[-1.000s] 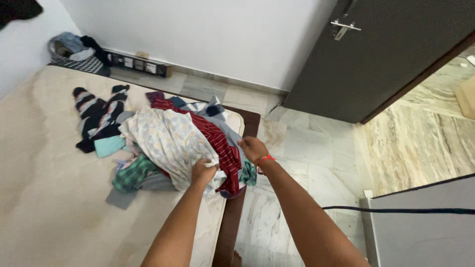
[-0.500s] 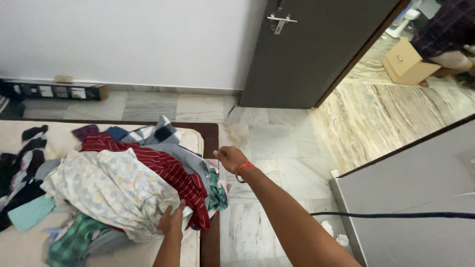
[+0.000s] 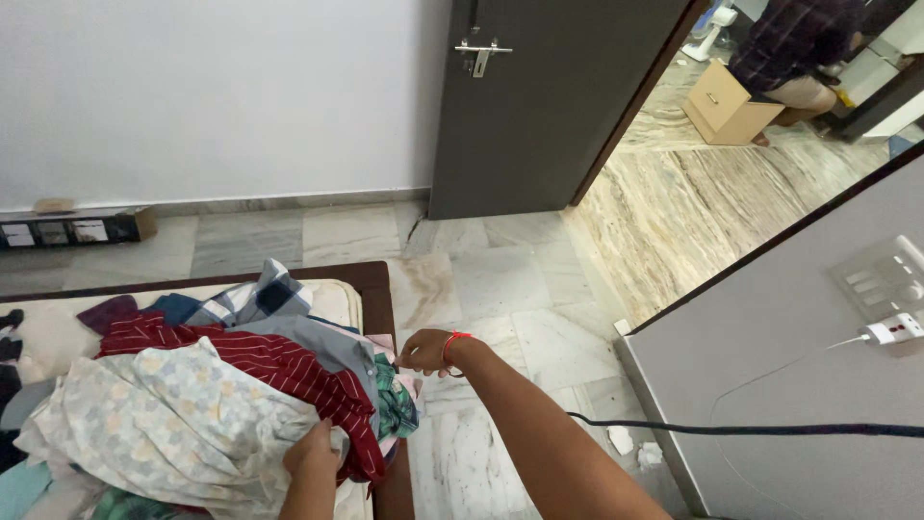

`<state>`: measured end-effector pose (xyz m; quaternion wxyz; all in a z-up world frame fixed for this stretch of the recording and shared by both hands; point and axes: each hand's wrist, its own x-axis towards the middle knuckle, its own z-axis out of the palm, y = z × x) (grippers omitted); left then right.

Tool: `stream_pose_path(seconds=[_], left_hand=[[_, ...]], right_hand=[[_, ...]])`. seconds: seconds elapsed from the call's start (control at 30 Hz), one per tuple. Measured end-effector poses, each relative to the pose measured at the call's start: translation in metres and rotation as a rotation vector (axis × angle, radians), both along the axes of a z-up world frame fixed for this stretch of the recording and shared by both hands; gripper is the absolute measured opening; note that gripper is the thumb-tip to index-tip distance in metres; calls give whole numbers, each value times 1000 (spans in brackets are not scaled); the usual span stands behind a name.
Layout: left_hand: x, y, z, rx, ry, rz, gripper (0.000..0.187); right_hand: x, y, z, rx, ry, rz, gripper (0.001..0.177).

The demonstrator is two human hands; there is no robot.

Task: The person hangs a maroon shirt on a blue hanger inside a wardrobe and closes the door. Then the person picks a patterned shirt from a pile on the bed, lays it flat, buttons it, and places it on a hanger.

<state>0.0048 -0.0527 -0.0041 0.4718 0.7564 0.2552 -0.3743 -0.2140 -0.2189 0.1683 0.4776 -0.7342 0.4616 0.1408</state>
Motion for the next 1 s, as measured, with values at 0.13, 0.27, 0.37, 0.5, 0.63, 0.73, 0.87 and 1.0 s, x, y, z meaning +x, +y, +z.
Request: stream_pose_path(seconds=[0.13, 0.27, 0.37, 0.5, 0.63, 0.73, 0.87, 1.0], left_hand=[[-14, 5, 27, -88, -40, 55, 36], [-38, -5, 62, -382, -1, 221, 28], [-45, -11, 83, -990, 163, 201, 30], [-59, -16, 109, -1246, 313, -17, 37], [-81, -13, 153, -1106, 125, -383, 27], [-85, -7, 199, -698, -375, -603, 30], [-70, 5, 253, -424, -1124, -514, 39], [-19, -15, 312, -498, -1308, -589, 66]], right_hand=[[-4, 5, 13, 15, 5, -67, 50], [6, 19, 36, 60, 59, -149, 64], [24, 33, 53, 148, 2, -245, 74], [55, 42, 47, 263, -222, -385, 67], [74, 29, 26, -209, -554, -302, 44], [76, 11, 31, -412, -673, -359, 28], [83, 0, 77, -180, -871, -412, 58], [80, -9, 160, -260, -957, -113, 93]])
